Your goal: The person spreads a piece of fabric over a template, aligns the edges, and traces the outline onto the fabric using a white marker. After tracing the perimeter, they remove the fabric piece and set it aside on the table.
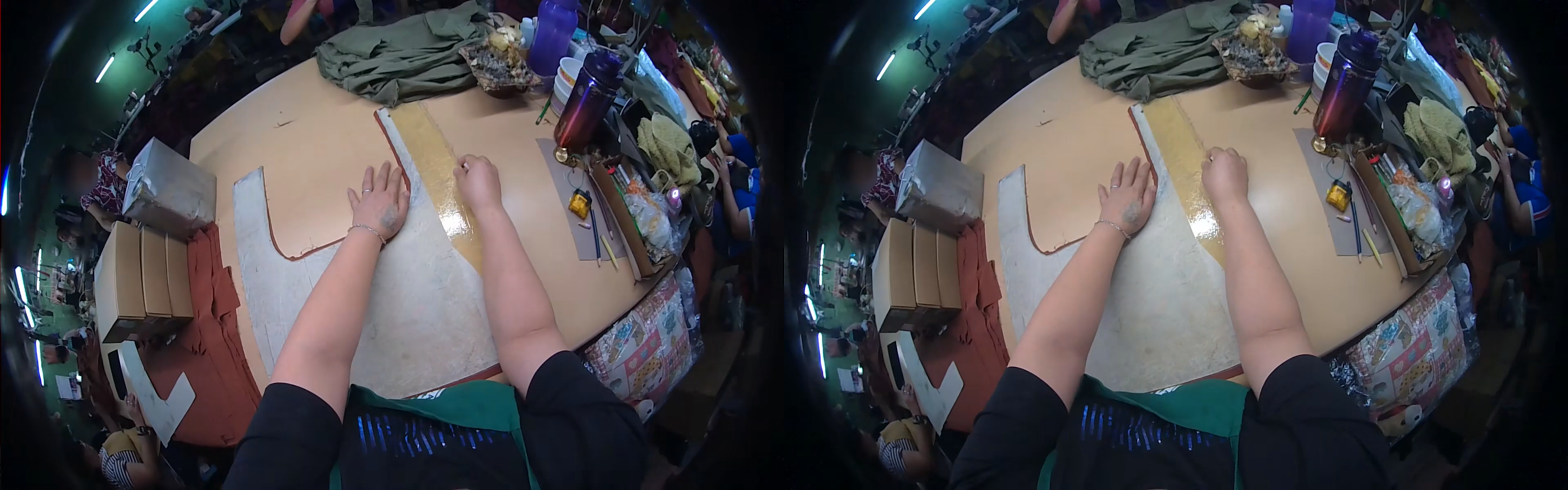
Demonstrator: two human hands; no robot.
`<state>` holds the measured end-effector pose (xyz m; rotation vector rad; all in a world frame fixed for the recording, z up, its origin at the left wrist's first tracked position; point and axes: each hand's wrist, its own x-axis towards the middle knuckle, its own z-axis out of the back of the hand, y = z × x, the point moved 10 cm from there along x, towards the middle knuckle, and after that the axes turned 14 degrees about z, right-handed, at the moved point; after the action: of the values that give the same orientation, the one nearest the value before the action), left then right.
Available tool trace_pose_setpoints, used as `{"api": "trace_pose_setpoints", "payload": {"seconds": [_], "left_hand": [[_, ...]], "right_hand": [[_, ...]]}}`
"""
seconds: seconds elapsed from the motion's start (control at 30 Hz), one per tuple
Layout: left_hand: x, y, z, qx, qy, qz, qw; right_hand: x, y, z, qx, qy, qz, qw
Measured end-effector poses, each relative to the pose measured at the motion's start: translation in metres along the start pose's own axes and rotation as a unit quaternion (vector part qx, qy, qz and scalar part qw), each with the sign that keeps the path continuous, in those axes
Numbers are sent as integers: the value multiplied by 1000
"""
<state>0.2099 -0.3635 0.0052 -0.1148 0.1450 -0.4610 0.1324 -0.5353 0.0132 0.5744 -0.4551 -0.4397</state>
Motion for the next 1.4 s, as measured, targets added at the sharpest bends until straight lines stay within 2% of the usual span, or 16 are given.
{"api": "trace_pose_setpoints", "payload": {"seconds": [0.13,0.23,0.33,0.43,0.53,0.57,0.6,0.67,0.77,0.87,0.97,1.1,1.2,1.3,1.4], "left_hand": [[3,1,-1,0,17,-3,1000],[0,1,3,6,25,-9,1000],[-1,2,4,-8,7,-6,1000],[-9,4,11,-7,-51,-3,999],[-70,-4,24,-81,-87,-95,988],[-90,-4,15,-58,-56,-97,992],[-109,-6,7,-38,-26,-98,994],[-124,-7,-2,-21,-3,-93,995],[-127,-4,-4,-20,-13,-84,996],[-126,-4,-4,-23,-11,-85,996],[-125,-3,-4,-26,0,-79,997],[-124,-2,-3,-34,3,-71,997],[-125,-2,-3,-36,4,-71,997],[-125,-2,-3,-38,11,-72,997],[-125,-1,-3,-42,9,-75,996]], "right_hand": [[3,-6,-4,46,14,-15,999],[3,-8,-9,30,22,-20,999],[5,-7,-10,10,21,-11,1000],[8,-8,-8,37,38,-13,998],[13,-23,-15,100,40,-47,993],[12,-30,-20,122,40,-64,990],[11,-34,-29,260,25,-80,962],[13,-21,-36,516,-8,-109,849],[3,28,-33,385,61,-32,920],[-16,79,-54,345,176,28,922],[-25,103,-79,353,227,75,905],[-30,107,-87,253,249,80,932],[-29,105,-89,213,260,92,937],[-26,109,-80,200,253,145,935],[-7,86,-69,171,231,130,949]]}}
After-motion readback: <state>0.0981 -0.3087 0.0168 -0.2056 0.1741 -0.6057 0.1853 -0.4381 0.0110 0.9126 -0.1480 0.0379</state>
